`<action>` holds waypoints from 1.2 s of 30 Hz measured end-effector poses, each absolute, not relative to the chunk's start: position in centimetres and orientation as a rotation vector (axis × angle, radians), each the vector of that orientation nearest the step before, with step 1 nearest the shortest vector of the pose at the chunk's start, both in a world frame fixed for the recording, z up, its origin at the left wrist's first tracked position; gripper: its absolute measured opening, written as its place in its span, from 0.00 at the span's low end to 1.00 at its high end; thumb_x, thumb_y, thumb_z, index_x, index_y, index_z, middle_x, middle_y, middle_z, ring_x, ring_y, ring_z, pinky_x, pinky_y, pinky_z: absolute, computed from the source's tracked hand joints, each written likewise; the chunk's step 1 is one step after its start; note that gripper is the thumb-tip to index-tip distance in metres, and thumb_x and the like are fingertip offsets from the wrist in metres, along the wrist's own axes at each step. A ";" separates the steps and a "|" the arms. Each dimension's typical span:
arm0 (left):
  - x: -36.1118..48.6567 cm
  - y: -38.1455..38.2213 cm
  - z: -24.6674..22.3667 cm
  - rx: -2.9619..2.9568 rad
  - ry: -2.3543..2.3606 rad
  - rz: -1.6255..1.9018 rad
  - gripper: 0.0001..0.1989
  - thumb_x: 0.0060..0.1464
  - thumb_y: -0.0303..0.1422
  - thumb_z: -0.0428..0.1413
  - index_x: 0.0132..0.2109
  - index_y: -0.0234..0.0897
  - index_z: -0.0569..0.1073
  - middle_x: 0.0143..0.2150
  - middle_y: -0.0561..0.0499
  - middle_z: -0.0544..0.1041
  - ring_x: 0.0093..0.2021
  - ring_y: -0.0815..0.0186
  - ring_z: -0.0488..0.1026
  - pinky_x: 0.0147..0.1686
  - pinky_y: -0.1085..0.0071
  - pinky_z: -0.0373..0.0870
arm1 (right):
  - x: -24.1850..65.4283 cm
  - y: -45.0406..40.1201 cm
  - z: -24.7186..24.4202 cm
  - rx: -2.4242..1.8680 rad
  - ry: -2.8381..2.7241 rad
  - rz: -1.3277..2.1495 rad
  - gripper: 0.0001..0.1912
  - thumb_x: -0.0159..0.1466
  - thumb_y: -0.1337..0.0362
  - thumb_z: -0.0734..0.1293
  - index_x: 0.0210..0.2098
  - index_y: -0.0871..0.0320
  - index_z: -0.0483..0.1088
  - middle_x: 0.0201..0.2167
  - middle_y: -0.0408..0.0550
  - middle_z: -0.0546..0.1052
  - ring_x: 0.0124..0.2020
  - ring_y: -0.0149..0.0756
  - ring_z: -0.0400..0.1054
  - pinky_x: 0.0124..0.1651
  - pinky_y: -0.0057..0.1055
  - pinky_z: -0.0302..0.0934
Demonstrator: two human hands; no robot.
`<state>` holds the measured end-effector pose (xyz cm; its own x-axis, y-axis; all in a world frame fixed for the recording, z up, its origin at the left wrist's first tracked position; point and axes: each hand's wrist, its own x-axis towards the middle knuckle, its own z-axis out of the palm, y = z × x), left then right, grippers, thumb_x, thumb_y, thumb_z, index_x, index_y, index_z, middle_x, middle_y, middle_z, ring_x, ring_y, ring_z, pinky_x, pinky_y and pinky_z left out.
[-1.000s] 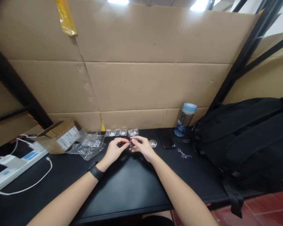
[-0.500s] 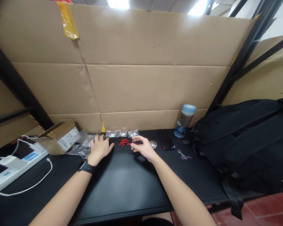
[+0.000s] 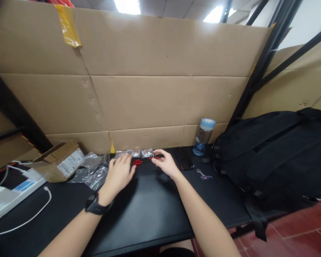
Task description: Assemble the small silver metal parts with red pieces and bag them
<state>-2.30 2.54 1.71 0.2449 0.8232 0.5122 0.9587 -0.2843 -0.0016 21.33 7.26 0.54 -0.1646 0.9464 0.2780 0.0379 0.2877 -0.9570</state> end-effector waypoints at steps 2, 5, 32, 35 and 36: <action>-0.2 1.6 0.8 -2.383 -1.503 -0.614 0.21 0.63 0.33 0.50 0.62 0.37 0.68 0.61 0.38 0.71 0.62 0.48 0.65 0.59 0.50 0.57 | 22.2 7.7 0.7 -0.998 -1.505 0.990 0.22 0.56 0.57 0.74 0.48 0.56 0.73 0.46 0.50 0.75 0.32 0.32 0.73 0.33 0.28 0.68; 1.7 0.6 -0.6 -2.618 -1.292 -0.568 0.25 0.61 0.32 0.53 0.64 0.43 0.65 0.65 0.42 0.68 0.64 0.48 0.64 0.62 0.47 0.53 | 23.5 8.3 0.8 -1.080 -1.543 0.859 0.22 0.57 0.57 0.72 0.49 0.56 0.73 0.45 0.50 0.76 0.30 0.31 0.72 0.31 0.28 0.67; 0.5 1.5 -2.1 -3.007 -1.087 -0.374 0.23 0.68 0.43 0.47 0.67 0.57 0.62 0.69 0.47 0.62 0.66 0.49 0.59 0.59 0.49 0.61 | 24.0 5.4 2.8 -1.697 -2.494 0.352 0.17 0.47 0.57 0.77 0.36 0.50 0.76 0.37 0.44 0.80 0.39 0.40 0.73 0.34 0.27 0.56; 0.5 1.5 -2.0 -3.010 -1.098 -0.339 0.23 0.68 0.43 0.46 0.68 0.59 0.60 0.70 0.47 0.61 0.67 0.49 0.58 0.59 0.48 0.61 | 23.8 5.4 2.9 -1.669 -2.499 0.379 0.15 0.48 0.56 0.77 0.34 0.51 0.76 0.35 0.43 0.80 0.37 0.39 0.73 0.35 0.27 0.57; 0.5 1.5 -1.9 -3.010 -1.101 -0.336 0.23 0.68 0.43 0.47 0.68 0.59 0.61 0.70 0.48 0.61 0.67 0.49 0.58 0.59 0.48 0.60 | 23.8 5.4 2.9 -1.636 -2.511 0.397 0.15 0.48 0.56 0.77 0.34 0.51 0.76 0.34 0.43 0.80 0.36 0.38 0.73 0.35 0.27 0.58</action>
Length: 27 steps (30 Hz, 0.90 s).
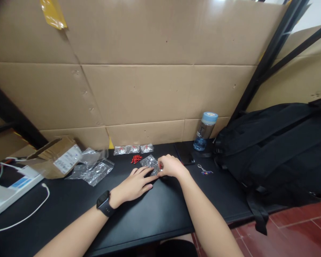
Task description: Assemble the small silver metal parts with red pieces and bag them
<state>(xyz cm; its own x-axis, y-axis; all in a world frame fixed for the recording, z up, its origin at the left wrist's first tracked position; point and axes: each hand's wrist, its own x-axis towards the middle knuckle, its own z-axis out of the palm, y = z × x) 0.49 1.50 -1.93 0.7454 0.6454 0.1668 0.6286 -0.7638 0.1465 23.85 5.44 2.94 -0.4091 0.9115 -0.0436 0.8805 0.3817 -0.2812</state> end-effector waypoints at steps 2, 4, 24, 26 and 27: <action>0.5 1.5 -1.9 2.851 1.051 0.321 0.23 0.68 0.43 0.47 0.67 0.59 0.62 0.71 0.48 0.60 0.67 0.49 0.57 0.60 0.48 0.60 | 24.0 5.5 2.9 -1.566 -2.531 0.445 0.15 0.47 0.56 0.78 0.32 0.52 0.76 0.32 0.42 0.81 0.36 0.39 0.73 0.37 0.28 0.59; 0.5 1.5 -1.9 2.840 1.049 0.325 0.22 0.68 0.43 0.47 0.67 0.60 0.63 0.71 0.48 0.60 0.67 0.49 0.58 0.60 0.47 0.60 | 24.3 5.6 2.8 -1.519 -2.524 0.500 0.14 0.47 0.56 0.78 0.31 0.53 0.77 0.31 0.43 0.81 0.36 0.39 0.73 0.38 0.28 0.60; 0.6 1.3 -2.0 2.847 1.077 0.386 0.21 0.67 0.42 0.49 0.65 0.59 0.66 0.73 0.49 0.56 0.70 0.46 0.52 0.60 0.42 0.58 | 23.2 6.5 1.3 -1.398 -2.374 0.481 0.12 0.53 0.69 0.76 0.37 0.55 0.75 0.34 0.43 0.77 0.34 0.32 0.71 0.35 0.25 0.57; 0.6 1.3 -2.1 2.857 1.098 0.390 0.22 0.66 0.41 0.50 0.65 0.59 0.66 0.74 0.50 0.54 0.71 0.44 0.49 0.61 0.40 0.56 | 22.6 6.6 0.9 -1.484 -2.350 0.305 0.14 0.53 0.62 0.78 0.37 0.54 0.75 0.36 0.44 0.76 0.35 0.34 0.70 0.35 0.26 0.54; 0.6 1.3 -2.2 2.856 1.104 0.393 0.22 0.66 0.41 0.50 0.65 0.59 0.66 0.74 0.50 0.53 0.71 0.44 0.48 0.62 0.40 0.54 | 22.4 6.7 0.8 -1.515 -2.346 0.232 0.15 0.53 0.59 0.78 0.37 0.54 0.74 0.36 0.44 0.76 0.36 0.35 0.69 0.36 0.27 0.54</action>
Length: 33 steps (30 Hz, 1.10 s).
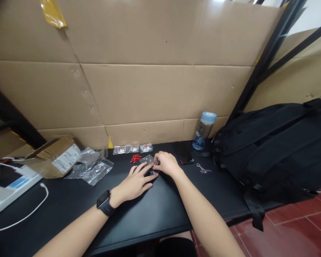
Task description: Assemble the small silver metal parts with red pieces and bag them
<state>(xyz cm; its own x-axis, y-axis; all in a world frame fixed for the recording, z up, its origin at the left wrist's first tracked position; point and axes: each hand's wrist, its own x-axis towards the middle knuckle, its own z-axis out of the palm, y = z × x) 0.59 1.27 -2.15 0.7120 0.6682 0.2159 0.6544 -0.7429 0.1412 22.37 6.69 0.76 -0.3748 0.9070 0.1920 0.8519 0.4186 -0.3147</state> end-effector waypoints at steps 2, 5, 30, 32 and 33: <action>0.6 1.3 -2.3 2.846 1.112 0.398 0.22 0.66 0.41 0.51 0.65 0.60 0.66 0.74 0.51 0.51 0.71 0.43 0.47 0.63 0.38 0.53 | 21.9 6.9 0.4 -1.552 -2.345 0.127 0.16 0.54 0.55 0.78 0.37 0.54 0.74 0.37 0.45 0.75 0.37 0.36 0.69 0.37 0.28 0.53; 0.5 1.4 -2.5 2.827 1.116 0.401 0.22 0.65 0.40 0.51 0.64 0.61 0.67 0.75 0.52 0.50 0.72 0.42 0.46 0.63 0.37 0.52 | 21.3 7.4 -0.1 -1.592 -2.327 0.022 0.15 0.56 0.54 0.76 0.36 0.55 0.72 0.37 0.46 0.75 0.39 0.39 0.70 0.40 0.30 0.53; 0.2 4.5 -1.8 2.535 1.457 0.854 0.08 0.65 0.37 0.52 0.43 0.43 0.76 0.48 0.48 0.79 0.57 0.56 0.65 0.55 0.55 0.55 | 24.5 8.8 -0.5 -1.126 -2.314 0.552 0.04 0.57 0.65 0.74 0.33 0.57 0.78 0.36 0.45 0.75 0.35 0.32 0.68 0.41 0.27 0.61; 0.0 4.5 -1.8 2.447 1.467 0.872 0.10 0.65 0.39 0.51 0.42 0.44 0.77 0.47 0.49 0.80 0.58 0.56 0.66 0.54 0.55 0.56 | 24.5 8.9 -0.5 -1.098 -2.280 0.582 0.03 0.60 0.64 0.72 0.32 0.57 0.78 0.35 0.45 0.77 0.35 0.32 0.69 0.41 0.27 0.62; -0.1 4.6 -1.8 2.398 1.468 0.883 0.11 0.65 0.39 0.51 0.42 0.44 0.77 0.47 0.49 0.80 0.57 0.56 0.67 0.54 0.56 0.56 | 24.5 8.9 -0.5 -1.100 -2.259 0.608 0.04 0.60 0.63 0.71 0.33 0.57 0.78 0.34 0.45 0.77 0.34 0.31 0.69 0.40 0.27 0.62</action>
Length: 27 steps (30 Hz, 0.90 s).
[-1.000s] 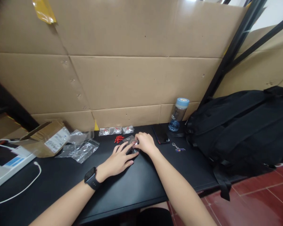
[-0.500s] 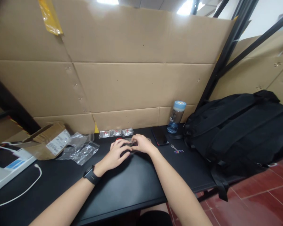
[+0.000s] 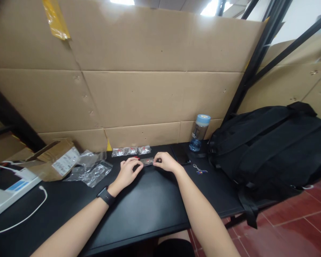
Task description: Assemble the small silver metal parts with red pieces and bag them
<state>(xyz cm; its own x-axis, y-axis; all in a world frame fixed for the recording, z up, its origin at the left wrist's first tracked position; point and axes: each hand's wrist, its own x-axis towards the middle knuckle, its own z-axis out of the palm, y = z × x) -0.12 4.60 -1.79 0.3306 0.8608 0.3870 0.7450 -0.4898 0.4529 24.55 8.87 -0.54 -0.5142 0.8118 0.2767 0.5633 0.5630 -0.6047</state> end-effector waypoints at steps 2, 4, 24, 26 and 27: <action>-0.4 4.7 -1.8 2.306 1.463 0.909 0.13 0.65 0.41 0.49 0.41 0.44 0.77 0.47 0.50 0.81 0.55 0.57 0.70 0.53 0.56 0.57 | 24.6 8.8 -0.5 -1.136 -2.215 0.672 0.06 0.61 0.62 0.70 0.34 0.58 0.78 0.30 0.44 0.77 0.30 0.31 0.69 0.37 0.26 0.61; -0.4 4.8 -1.9 2.224 1.459 0.949 0.12 0.66 0.41 0.49 0.43 0.44 0.75 0.44 0.52 0.82 0.51 0.59 0.73 0.53 0.58 0.58 | 24.4 8.7 -0.5 -1.170 -2.167 0.751 0.08 0.62 0.60 0.69 0.33 0.59 0.77 0.27 0.44 0.77 0.28 0.31 0.70 0.35 0.26 0.62; 0.7 3.7 -2.2 2.655 1.518 0.728 0.15 0.62 0.45 0.54 0.50 0.45 0.77 0.54 0.46 0.74 0.60 0.51 0.60 0.53 0.53 0.55 | 23.2 7.5 -0.9 -1.294 -2.512 0.278 0.20 0.56 0.65 0.73 0.48 0.50 0.78 0.54 0.49 0.75 0.53 0.46 0.65 0.56 0.40 0.59; 0.7 3.7 -2.3 2.667 1.516 0.721 0.15 0.59 0.43 0.58 0.51 0.44 0.76 0.54 0.45 0.74 0.61 0.50 0.60 0.53 0.53 0.55 | 23.2 7.6 -0.8 -1.291 -2.491 0.313 0.14 0.61 0.63 0.71 0.47 0.49 0.79 0.50 0.48 0.78 0.53 0.45 0.67 0.56 0.39 0.59; 0.6 3.7 -2.3 2.662 1.528 0.723 0.14 0.60 0.41 0.57 0.50 0.44 0.76 0.54 0.45 0.75 0.60 0.50 0.60 0.52 0.53 0.55 | 23.2 7.6 -0.6 -1.285 -2.474 0.345 0.12 0.64 0.62 0.69 0.46 0.50 0.79 0.47 0.48 0.80 0.51 0.44 0.69 0.55 0.37 0.60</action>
<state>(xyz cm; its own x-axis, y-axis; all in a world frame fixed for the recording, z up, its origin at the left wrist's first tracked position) 0.63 3.72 -2.35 0.4254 0.8154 0.3926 0.8208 -0.5303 0.2121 23.17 7.61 -0.62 -0.5384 0.8237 0.1780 0.7435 0.5638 -0.3597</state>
